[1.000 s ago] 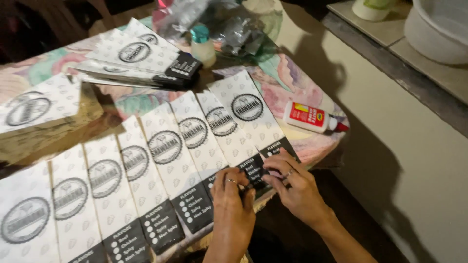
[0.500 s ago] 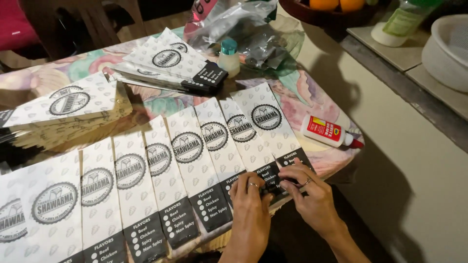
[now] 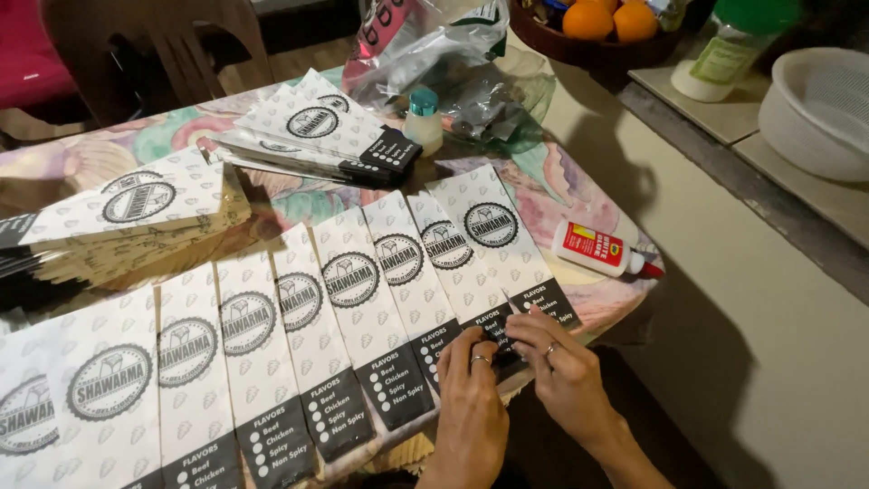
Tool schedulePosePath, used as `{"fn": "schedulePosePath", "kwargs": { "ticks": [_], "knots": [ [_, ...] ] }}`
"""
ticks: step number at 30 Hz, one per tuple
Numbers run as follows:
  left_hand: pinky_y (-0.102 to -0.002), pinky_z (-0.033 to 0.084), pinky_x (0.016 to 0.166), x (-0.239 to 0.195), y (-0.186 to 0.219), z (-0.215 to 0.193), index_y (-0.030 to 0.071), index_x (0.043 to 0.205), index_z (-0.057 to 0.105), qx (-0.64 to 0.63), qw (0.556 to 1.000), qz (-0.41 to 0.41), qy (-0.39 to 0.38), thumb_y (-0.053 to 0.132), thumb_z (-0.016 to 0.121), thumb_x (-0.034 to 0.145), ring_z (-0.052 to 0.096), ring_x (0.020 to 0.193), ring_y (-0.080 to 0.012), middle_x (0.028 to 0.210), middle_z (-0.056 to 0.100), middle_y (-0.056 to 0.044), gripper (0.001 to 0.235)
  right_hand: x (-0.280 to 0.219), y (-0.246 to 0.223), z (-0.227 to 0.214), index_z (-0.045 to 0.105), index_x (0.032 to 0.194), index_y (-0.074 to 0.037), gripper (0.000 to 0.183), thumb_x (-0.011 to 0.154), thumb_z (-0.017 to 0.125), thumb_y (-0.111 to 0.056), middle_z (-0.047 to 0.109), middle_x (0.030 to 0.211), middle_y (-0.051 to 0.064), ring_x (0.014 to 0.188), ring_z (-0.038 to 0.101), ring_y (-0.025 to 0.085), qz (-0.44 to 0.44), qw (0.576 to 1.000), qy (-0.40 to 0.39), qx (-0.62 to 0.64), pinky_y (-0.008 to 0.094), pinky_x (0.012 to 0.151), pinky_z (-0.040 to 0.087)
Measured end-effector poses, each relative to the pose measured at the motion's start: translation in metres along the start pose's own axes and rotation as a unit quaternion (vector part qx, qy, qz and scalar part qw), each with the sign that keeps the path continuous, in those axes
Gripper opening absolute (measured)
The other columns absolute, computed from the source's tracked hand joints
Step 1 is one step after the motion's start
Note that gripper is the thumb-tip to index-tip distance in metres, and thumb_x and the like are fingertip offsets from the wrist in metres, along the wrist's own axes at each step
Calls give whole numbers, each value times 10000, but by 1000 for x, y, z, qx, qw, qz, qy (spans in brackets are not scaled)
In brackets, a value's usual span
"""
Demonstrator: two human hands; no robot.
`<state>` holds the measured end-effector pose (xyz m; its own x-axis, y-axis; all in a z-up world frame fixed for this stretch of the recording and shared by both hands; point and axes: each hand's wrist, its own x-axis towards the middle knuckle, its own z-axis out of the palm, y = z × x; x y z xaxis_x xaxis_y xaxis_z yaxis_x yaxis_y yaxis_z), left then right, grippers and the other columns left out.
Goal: Applying glue to the edges of paper shawarma bags and folding them to complete the assembly.
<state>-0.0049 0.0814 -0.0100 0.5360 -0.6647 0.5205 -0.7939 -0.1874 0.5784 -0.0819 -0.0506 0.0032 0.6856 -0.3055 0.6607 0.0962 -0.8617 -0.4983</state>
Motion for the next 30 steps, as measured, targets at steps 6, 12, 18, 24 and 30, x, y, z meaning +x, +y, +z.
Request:
{"fn": "schedulePosePath", "kwargs": {
  "ticks": [6, 12, 18, 24, 30],
  "knots": [
    [-513, 486, 1126, -17, 1, -40, -92, 1127, 600, -126, 989, 52, 63, -46, 651, 932, 572, 1243, -396, 1290, 554, -254, 206, 3, 17, 4, 672, 1220, 36, 294, 943, 593, 96, 696, 1286, 223, 1258, 656, 392, -36, 995, -45, -82, 426, 1176, 492],
    [-556, 449, 1162, -40, -27, -52, -33, 1144, 625, 49, 997, 6, 53, 68, 705, 905, 594, 1256, -368, 1331, 613, -205, 271, 8, -4, -1, 646, 1261, 31, 362, 906, 673, 97, 658, 1354, 217, 1274, 665, 368, -93, 995, -41, -23, 351, 1131, 546],
    [-543, 443, 1158, -33, -29, -57, -48, 1149, 606, 12, 999, 37, 35, 114, 695, 942, 592, 1250, -372, 1309, 593, -243, 277, 2, -11, 1, 640, 1320, 3, 404, 923, 715, 26, 604, 1442, 161, 1413, 527, 362, -105, 969, -195, 113, 457, 1210, 436],
    [-539, 487, 1126, -38, -29, -58, -69, 1032, 656, 24, 997, 64, 23, 9, 763, 866, 633, 1198, -365, 1257, 620, -269, 212, 2, -8, -1, 684, 1160, 78, 279, 886, 735, 70, 659, 1327, 219, 1316, 611, 399, -128, 968, -161, 144, 482, 1147, 531],
    [-562, 504, 1105, -34, -24, -60, -120, 927, 677, 37, 995, 85, 27, -36, 745, 871, 642, 1188, -406, 1193, 633, -357, 121, 3, -10, 2, 679, 1080, 92, 210, 876, 728, 96, 661, 1304, 237, 1296, 628, 389, -122, 967, -154, 161, 470, 1128, 548]
  ]
}}
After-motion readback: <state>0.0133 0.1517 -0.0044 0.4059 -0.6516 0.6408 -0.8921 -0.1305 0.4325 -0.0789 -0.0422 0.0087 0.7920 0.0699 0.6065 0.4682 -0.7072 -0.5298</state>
